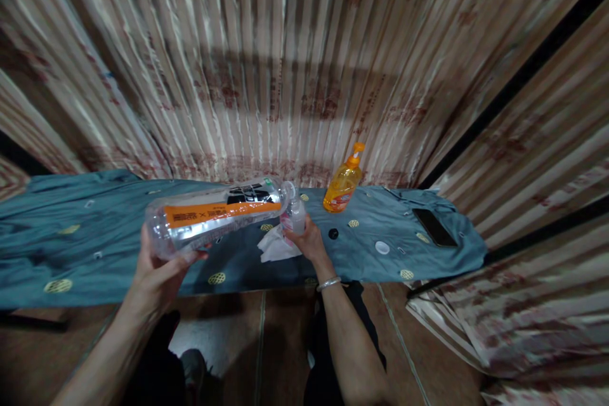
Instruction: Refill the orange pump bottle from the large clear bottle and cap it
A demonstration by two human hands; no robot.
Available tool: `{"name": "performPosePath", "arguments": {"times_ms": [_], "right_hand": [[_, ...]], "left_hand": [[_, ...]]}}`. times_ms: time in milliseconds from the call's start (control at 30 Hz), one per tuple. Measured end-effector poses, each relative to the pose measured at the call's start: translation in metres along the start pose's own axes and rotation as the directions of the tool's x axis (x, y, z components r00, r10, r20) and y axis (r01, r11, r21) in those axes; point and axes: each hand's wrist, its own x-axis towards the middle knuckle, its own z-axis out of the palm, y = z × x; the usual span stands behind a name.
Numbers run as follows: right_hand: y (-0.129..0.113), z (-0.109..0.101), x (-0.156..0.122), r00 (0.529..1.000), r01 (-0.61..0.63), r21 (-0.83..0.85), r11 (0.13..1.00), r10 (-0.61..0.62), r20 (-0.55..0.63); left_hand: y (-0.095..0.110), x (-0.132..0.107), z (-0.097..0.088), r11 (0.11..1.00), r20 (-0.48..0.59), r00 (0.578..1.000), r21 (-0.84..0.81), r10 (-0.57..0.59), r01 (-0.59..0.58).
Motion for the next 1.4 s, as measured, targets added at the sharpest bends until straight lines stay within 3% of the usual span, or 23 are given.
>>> {"name": "performPosePath", "arguments": {"times_ms": [200,367,833,1100,1400], "right_hand": [[-0.002,-0.001,-0.002,1.0,-0.002,0.002,1.0,0.002,0.015],[-0.001,0.0,-0.002,1.0,-0.005,-0.005,1.0,0.005,0.015],[-0.002,0.0,-0.001,1.0,0.0,-0.01,1.0,0.0,0.01],[-0.008,-0.003,-0.002,1.0,-0.024,-0.022,0.999,0.025,0.015],[0.002,-0.001,0.001,1.0,-0.025,-0.037,0.999,0.025,0.008]], "left_hand": [[0.003,0.0,0.003,1.0,-0.018,1.0,0.012,-0.014,0.015],[0.006,0.0,0.015,1.0,-0.099,0.995,-0.029,0.003,-0.006],[0.006,-0.001,0.018,0.999,-0.114,0.993,-0.033,0.012,-0.015],[0.007,0.0,0.017,0.999,-0.091,0.996,-0.028,0.012,-0.015],[0.003,0.002,0.001,1.0,-0.006,1.0,0.004,0.013,-0.013]]}}
